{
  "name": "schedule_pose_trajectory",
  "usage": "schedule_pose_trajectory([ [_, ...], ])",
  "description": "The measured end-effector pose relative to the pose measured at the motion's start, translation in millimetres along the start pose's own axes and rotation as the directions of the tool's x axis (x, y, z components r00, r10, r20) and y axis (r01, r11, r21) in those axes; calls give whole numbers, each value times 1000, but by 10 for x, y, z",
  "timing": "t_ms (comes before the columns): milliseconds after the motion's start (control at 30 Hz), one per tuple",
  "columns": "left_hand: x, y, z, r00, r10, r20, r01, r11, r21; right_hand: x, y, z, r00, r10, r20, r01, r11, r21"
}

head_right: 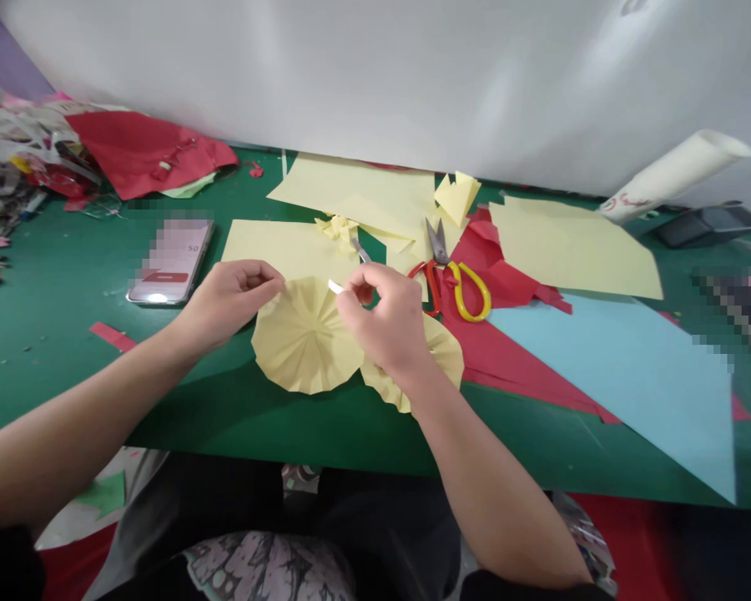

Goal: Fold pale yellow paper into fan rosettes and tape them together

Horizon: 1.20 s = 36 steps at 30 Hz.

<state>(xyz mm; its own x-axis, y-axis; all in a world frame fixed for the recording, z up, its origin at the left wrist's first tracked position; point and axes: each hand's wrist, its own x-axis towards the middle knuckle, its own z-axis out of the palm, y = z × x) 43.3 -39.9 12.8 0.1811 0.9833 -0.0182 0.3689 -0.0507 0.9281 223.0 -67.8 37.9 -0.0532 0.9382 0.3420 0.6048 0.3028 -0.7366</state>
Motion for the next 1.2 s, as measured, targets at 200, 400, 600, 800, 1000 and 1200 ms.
schedule_pose_trajectory([
  [200, 43, -76, -16, 998, -4, -69, 1, 999, -39, -53, -99, -114, 665, -427, 613, 146, 879, 454],
  [400, 81, -118, -19, 998, 8, -69, -12, 998, -56, -70, -144, -107, 209, -447, 870, -15, 888, 460],
  [600, 66, -60, -8, 999, -36, -15, 35, 997, -75, -61, -38, 34, 935, -249, 252, 262, 965, -17],
  [800, 53, -41, -8, 999, -34, 21, 35, 999, -25, -56, 131, 158, 966, 1, 259, 60, 972, -227],
  [1000, 42, -38, -17, 997, -10, 70, 13, 999, -33, -26, 138, 160, 939, 135, 317, -52, 965, -255],
  [1200, 40, -46, -10, 999, 35, 41, -32, 997, -68, -17, 151, 167, 973, 81, 215, -42, 983, -180],
])
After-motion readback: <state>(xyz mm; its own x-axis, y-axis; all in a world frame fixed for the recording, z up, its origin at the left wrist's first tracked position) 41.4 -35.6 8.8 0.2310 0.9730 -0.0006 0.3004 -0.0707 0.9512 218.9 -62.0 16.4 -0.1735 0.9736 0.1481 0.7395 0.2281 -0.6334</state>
